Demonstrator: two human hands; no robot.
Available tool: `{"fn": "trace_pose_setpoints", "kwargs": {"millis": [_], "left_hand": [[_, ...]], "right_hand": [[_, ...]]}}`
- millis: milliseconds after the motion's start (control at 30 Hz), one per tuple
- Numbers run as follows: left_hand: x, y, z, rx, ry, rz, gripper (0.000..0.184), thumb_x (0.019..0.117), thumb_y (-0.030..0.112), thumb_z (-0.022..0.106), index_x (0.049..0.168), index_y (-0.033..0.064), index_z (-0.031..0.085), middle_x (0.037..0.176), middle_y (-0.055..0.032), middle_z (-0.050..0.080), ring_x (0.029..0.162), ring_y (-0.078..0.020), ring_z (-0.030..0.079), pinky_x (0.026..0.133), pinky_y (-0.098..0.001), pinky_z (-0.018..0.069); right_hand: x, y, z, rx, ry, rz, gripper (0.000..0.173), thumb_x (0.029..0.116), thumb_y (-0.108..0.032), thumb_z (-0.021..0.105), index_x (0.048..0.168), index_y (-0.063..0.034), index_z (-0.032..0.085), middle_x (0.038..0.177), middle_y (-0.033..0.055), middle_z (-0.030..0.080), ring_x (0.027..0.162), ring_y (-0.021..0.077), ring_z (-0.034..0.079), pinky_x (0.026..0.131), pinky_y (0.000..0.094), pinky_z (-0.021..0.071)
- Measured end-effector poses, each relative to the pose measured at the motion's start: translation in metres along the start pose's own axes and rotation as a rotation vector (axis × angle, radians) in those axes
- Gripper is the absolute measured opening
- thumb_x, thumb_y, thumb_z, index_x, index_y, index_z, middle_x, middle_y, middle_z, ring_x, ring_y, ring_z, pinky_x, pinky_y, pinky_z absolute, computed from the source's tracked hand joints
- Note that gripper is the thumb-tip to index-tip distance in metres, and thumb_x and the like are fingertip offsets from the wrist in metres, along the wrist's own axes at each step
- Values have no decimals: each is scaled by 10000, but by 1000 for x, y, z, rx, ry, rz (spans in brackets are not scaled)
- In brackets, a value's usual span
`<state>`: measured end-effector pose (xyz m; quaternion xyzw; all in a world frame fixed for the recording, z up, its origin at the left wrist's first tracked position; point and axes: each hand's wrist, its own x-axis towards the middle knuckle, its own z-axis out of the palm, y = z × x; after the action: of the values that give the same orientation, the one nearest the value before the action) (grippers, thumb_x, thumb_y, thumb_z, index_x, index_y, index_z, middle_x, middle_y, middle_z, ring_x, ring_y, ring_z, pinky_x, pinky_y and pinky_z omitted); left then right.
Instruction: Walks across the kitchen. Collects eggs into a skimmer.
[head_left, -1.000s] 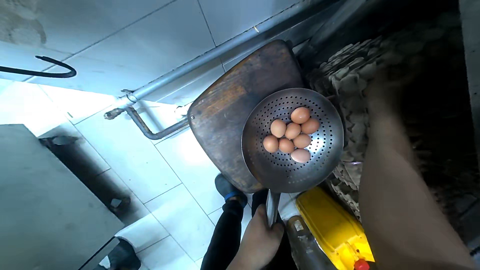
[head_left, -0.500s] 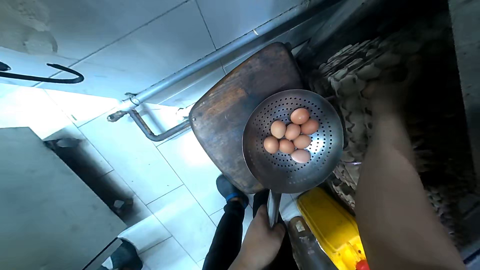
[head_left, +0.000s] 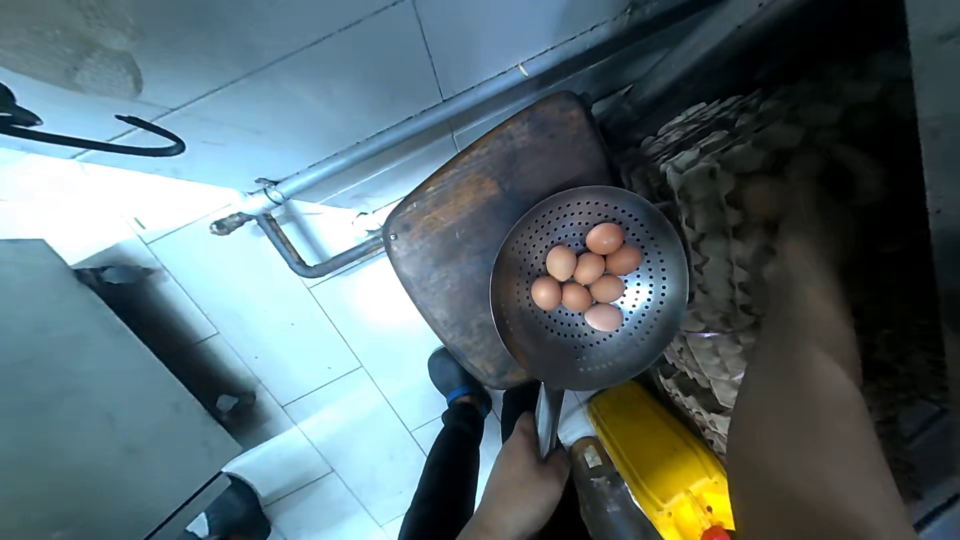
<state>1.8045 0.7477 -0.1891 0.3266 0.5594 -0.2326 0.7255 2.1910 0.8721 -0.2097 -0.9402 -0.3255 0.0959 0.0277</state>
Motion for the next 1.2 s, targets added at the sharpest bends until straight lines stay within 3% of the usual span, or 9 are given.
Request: {"fn": "trace_pose_setpoints", "kwargs": {"millis": [67,167,233,300,367,467,567,933,1200], "left_hand": [[-1,0,-1,-1,-2,0,474,891,287,677,1315,163,504,935,-63,687,644,-191,681,603,-411,609],[-1,1,0,3,-6,2,471,884,285,684,1302,162,505,913,-59,685,639,-189,679,599,-407,607],[-1,2,0,-1,-12,1,473,889,291,683,1305,159,500,918,-63,683,644,-192,681,603,-410,608],[-2,2,0,-9,-14,1,475,888,292,680,1308,158,501,927,-64,684,653,-194,684,608,-412,611],[-3,2,0,-9,-15,2,479,888,292,681,1310,154,501,928,-64,684,651,-193,684,607,-413,611],[-2,1,1,-6,-8,9,484,887,285,685,1314,148,500,934,-68,685,646,-195,682,604,-413,612],[-2,0,2,-18,-5,14,480,885,276,688,1308,148,500,932,-65,683,632,-189,676,595,-402,608],[-1,-3,9,-81,-10,25,493,876,270,704,1306,152,495,914,-61,681,611,-184,666,574,-393,603],[-3,3,7,-64,6,51,505,892,288,696,1338,160,498,952,-41,681,643,-164,672,590,-379,609]], "right_hand": [[-36,-15,-28,559,15,263,513,1035,-283,615,1498,-117,469,1392,97,563,1162,114,595,972,291,523],[-84,15,-21,812,57,233,555,1007,-419,643,1511,-250,483,1339,48,631,1040,178,680,814,391,614],[-116,25,-20,813,-40,227,533,1009,-390,633,1509,-276,490,1360,43,625,1049,211,693,831,447,623],[-141,27,-15,773,-119,138,501,993,-323,656,1473,-234,544,1303,62,656,958,215,713,748,438,635],[-153,27,-7,608,-247,-6,477,999,-289,642,1459,-191,561,1310,75,657,1003,195,704,816,433,622],[-152,24,10,338,-352,-166,421,996,-275,650,1410,-202,622,1287,88,672,1087,238,682,903,530,580],[-148,14,16,116,-359,-231,399,988,-274,657,1383,-221,645,1228,130,673,1055,332,676,826,614,561],[-143,0,31,0,-368,-205,415,998,-283,648,1411,-246,624,1252,153,652,998,359,688,754,618,571],[-145,1,26,72,-370,-196,439,1014,-276,625,1449,-214,603,1315,152,654,1115,336,673,898,592,561]]}}
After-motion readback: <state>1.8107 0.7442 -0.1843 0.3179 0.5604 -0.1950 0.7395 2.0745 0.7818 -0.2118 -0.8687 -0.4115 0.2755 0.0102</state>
